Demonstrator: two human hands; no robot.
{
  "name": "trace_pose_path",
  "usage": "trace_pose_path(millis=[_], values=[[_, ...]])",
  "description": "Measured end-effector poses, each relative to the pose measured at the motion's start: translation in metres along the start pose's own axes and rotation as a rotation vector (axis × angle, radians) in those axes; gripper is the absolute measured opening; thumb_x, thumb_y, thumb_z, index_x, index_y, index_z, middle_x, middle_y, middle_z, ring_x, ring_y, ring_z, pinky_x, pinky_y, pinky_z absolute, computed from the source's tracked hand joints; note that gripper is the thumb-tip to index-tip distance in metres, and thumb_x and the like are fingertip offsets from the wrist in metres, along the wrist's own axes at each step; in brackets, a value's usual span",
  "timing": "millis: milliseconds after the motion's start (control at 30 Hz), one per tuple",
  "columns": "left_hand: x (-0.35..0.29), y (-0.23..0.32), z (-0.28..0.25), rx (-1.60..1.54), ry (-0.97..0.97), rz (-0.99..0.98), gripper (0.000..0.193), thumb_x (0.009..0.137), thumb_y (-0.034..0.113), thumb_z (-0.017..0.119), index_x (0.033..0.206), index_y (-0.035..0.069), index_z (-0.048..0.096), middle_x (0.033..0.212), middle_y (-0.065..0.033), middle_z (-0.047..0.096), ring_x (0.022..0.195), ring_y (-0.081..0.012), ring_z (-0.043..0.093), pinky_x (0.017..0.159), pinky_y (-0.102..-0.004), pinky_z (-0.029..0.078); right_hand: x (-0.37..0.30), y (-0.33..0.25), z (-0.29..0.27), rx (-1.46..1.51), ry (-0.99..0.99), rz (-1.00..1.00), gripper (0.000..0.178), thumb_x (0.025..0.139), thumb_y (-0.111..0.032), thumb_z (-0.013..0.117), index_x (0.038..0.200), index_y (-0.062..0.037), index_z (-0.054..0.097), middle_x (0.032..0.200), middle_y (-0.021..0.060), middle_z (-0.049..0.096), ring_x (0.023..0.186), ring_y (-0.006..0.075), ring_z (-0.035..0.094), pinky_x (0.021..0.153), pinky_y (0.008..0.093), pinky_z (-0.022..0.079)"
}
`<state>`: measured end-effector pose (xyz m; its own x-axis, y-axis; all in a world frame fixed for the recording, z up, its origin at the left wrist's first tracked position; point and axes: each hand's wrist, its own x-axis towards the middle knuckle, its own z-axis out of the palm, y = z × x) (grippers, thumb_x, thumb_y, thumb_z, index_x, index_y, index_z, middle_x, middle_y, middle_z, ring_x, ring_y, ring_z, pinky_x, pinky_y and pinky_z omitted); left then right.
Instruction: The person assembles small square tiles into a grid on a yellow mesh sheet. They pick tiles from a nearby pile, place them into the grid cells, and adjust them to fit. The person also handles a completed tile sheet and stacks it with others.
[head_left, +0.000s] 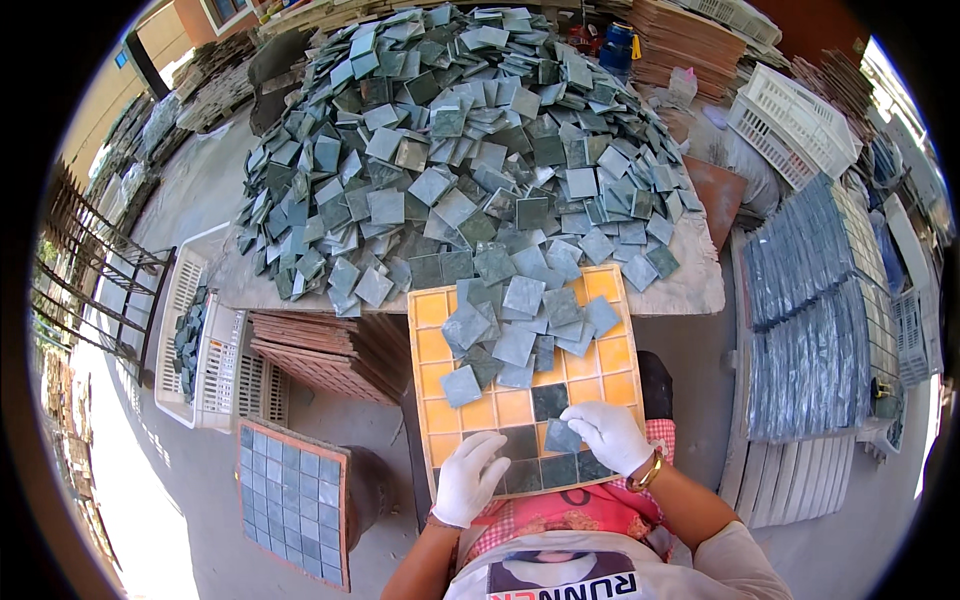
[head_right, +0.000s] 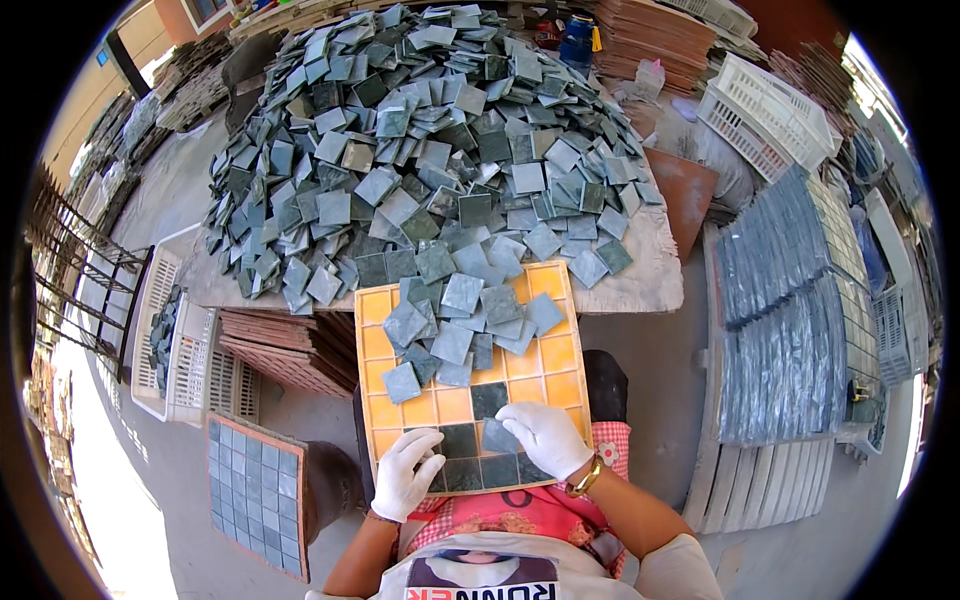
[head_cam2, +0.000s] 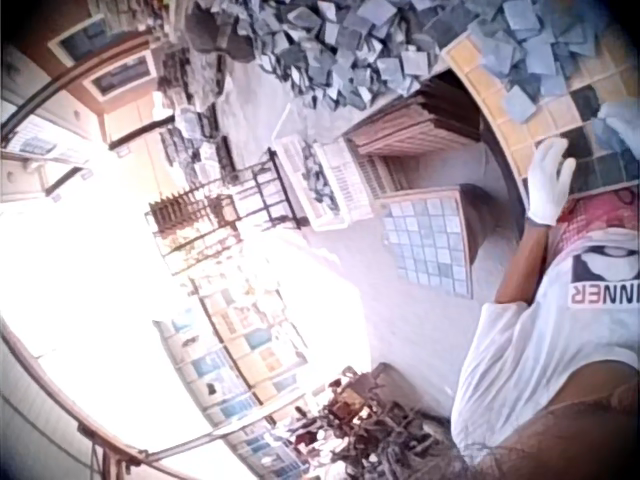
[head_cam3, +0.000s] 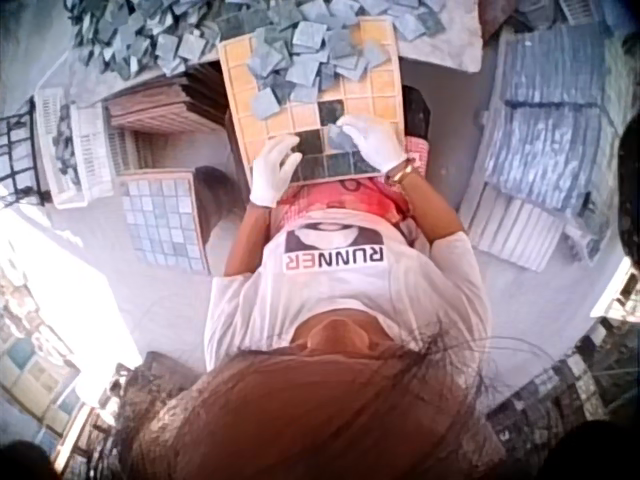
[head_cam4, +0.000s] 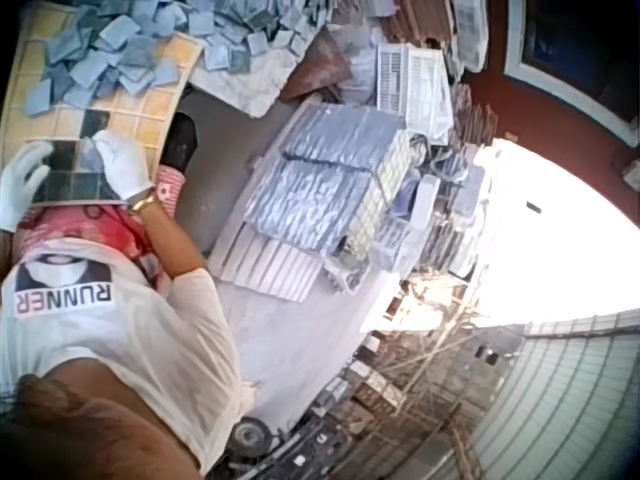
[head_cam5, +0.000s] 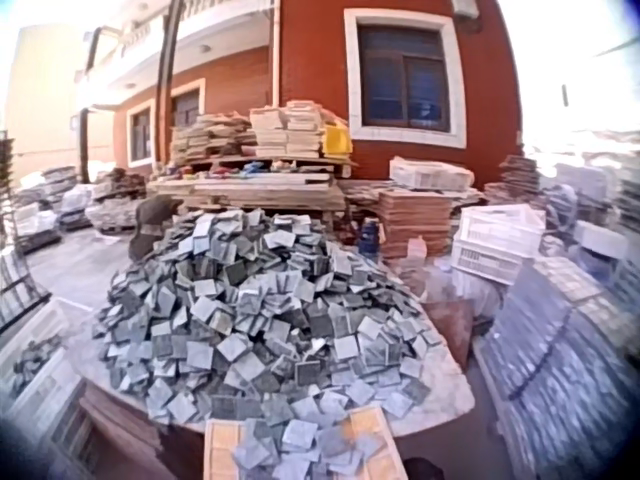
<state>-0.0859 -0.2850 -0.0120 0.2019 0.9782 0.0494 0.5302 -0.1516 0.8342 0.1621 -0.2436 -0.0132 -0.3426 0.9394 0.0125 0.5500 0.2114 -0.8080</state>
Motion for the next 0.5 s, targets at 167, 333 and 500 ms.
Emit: trace_pose_path(millis=[167, 333, 500], values=[[-0.004, -0.001, 0.004, -0.013, -0.014, 0.038, 0.026, 0.082, 0.011, 0.066, 0.106, 0.001, 0.064, 0.106, -0.0149, 0.063, 0.085, -0.0301, 0.063, 0.077, -0.0371, 0.052, -0.003, -0.002, 0.007, -0.144, -0.031, -0.044, 0.014, 0.087, -0.015, 0.060, 0.100, -0.0088, 0.064, 0.090, 0.0125, 0.062, 0.084, 0.0335, 0.062, 0.073, 0.0408, 0.050], [-0.004, -0.005, 0.006, 0.007, 0.022, 0.134, 0.026, 0.078, 0.004, 0.067, 0.104, -0.001, 0.065, 0.105, -0.0146, 0.064, 0.071, -0.0221, 0.063, 0.069, -0.0314, 0.052, -0.003, -0.013, -0.003, -0.109, -0.058, -0.059, 0.014, 0.085, -0.015, 0.063, 0.098, -0.0092, 0.063, 0.091, 0.0111, 0.061, 0.086, 0.0323, 0.061, 0.074, 0.0406, 0.050], [-0.006, -0.005, 0.003, -0.010, 0.025, 0.117, 0.025, 0.079, 0.006, 0.067, 0.104, 0.001, 0.065, 0.104, -0.0141, 0.064, 0.079, -0.0257, 0.063, 0.073, -0.0338, 0.052, -0.021, -0.008, -0.002, -0.148, -0.153, -0.157, 0.023, 0.079, -0.019, 0.070, 0.098, -0.0093, 0.061, 0.097, 0.0103, 0.059, 0.091, 0.0307, 0.059, 0.076, 0.0400, 0.050]])
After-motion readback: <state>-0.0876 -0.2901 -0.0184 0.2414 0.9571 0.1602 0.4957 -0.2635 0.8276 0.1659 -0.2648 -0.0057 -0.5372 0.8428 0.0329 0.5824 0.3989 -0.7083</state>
